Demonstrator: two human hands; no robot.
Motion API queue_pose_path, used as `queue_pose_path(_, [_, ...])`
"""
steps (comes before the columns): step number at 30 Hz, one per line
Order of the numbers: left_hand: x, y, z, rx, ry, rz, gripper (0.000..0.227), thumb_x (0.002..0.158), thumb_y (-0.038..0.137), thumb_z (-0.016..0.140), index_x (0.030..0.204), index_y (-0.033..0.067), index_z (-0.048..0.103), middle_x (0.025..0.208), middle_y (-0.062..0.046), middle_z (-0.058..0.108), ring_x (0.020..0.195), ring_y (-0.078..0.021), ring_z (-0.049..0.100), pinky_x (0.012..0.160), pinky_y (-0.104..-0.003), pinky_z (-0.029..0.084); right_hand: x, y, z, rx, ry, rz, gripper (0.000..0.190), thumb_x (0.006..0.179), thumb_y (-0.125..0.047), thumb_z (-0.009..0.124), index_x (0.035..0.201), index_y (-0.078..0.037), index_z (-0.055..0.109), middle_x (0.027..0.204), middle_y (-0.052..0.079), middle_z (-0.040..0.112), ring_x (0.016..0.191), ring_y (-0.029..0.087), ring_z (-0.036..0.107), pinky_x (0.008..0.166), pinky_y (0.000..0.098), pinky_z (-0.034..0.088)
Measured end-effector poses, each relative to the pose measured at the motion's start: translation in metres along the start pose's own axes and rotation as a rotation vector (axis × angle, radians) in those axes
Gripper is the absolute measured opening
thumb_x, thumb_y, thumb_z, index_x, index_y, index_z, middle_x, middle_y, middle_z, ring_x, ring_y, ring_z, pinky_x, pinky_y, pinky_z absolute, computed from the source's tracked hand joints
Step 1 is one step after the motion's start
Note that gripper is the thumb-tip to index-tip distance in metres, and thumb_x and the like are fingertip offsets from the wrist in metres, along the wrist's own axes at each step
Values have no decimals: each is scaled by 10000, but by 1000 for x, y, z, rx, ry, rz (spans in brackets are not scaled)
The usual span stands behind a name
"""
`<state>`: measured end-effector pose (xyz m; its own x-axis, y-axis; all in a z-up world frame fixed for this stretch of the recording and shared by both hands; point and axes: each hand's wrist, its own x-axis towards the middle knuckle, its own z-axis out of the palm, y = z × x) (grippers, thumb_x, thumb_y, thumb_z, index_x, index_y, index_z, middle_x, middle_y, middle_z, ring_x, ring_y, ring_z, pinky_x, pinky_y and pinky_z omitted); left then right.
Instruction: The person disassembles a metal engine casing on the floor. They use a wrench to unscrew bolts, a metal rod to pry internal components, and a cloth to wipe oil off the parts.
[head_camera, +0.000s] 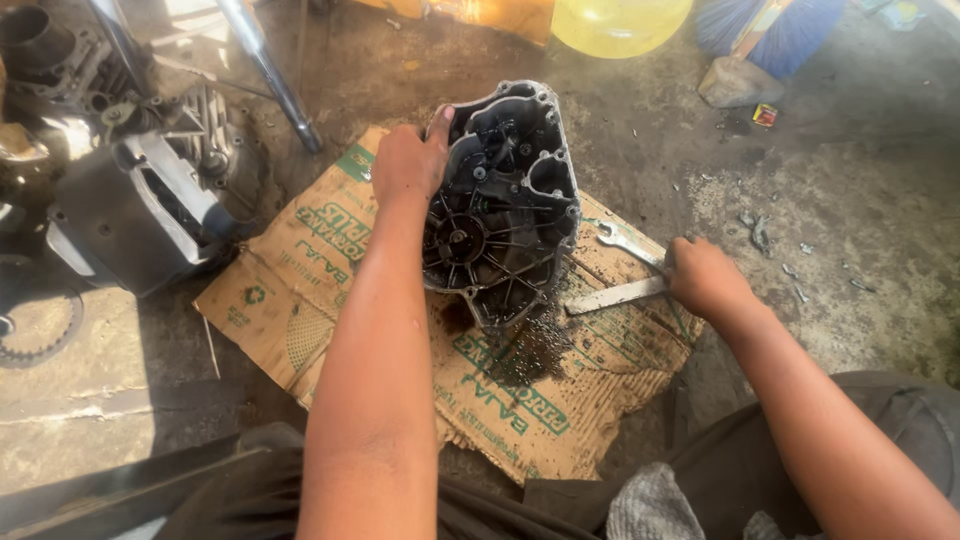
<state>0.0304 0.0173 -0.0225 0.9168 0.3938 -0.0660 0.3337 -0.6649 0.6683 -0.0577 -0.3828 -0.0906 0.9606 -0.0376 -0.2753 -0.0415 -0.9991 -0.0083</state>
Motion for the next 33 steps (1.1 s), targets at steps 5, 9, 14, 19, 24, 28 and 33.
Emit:
queue_pose_path(5, [-4, 6, -6, -25, 5, 23, 748, 930, 734, 461, 962, 56, 776, 1037, -205, 730, 1005, -404, 693, 878, -502, 535, 11, 2, -5, -79, -57, -62, 367, 928, -308, 681, 1160, -48, 569, 1235, 177, 628, 1217, 378, 590, 1024, 565, 425])
queue_pose_path(9, [-8, 6, -6, -24, -45, -7, 750, 939, 731, 446, 943, 62, 786, 1020, -184, 749, 997, -381, 711, 893, -483, 544, 3, 4, 1, -147, -82, -157, 307, 962, -243, 586, 1173, -20, 554, 1225, 209, 656, 1191, 396, 633, 1016, 490, 512])
queue_pose_path(14, [-4, 7, -6, -1, 1, 39, 757, 943, 739, 457, 971, 52, 775, 1020, -206, 736, 996, -390, 700, 884, -489, 538, -11, 2, -11, -35, -158, -172, 253, 1084, -186, 399, 1187, 37, 461, 1173, 274, 661, 1080, 427, 662, 957, 504, 530])
queue_pose_path(19, [-4, 1, 1, -16, -7, 24, 764, 928, 744, 458, 982, 48, 769, 1045, -205, 733, 1017, -394, 698, 886, -496, 539, -15, 21, -39, 687, -380, 13, 228, 1009, -232, 473, 1183, -87, 504, 988, 161, 673, 853, 281, 670, 802, 451, 594])
queue_pose_path(24, [1, -5, 9, 13, 66, 100, 788, 947, 752, 486, 992, 14, 759, 1045, -238, 716, 1018, -431, 671, 857, -516, 528, -22, 31, -40, 1725, -341, -377, 531, 1227, -429, 495, 1006, 24, 661, 787, 24, 612, 640, 153, 591, 572, 348, 524])
queue_pose_path(28, [4, -7, 0, -51, -3, -2, 762, 934, 735, 482, 905, 22, 750, 965, -176, 738, 895, -340, 714, 804, -484, 535, -36, -8, -52, 1102, -37, -227, 288, 1077, -300, 502, 1011, -61, 648, 837, 28, 665, 754, 144, 610, 690, 314, 520])
queue_pose_path(33, [-4, -1, -2, -94, -18, 2, 671, 932, 700, 493, 861, 74, 724, 896, -140, 739, 816, -296, 711, 748, -462, 543, -76, -59, -84, 231, 187, -452, 174, 946, -224, 644, 1035, -88, 704, 616, 144, 636, 554, 254, 586, 566, 427, 459])
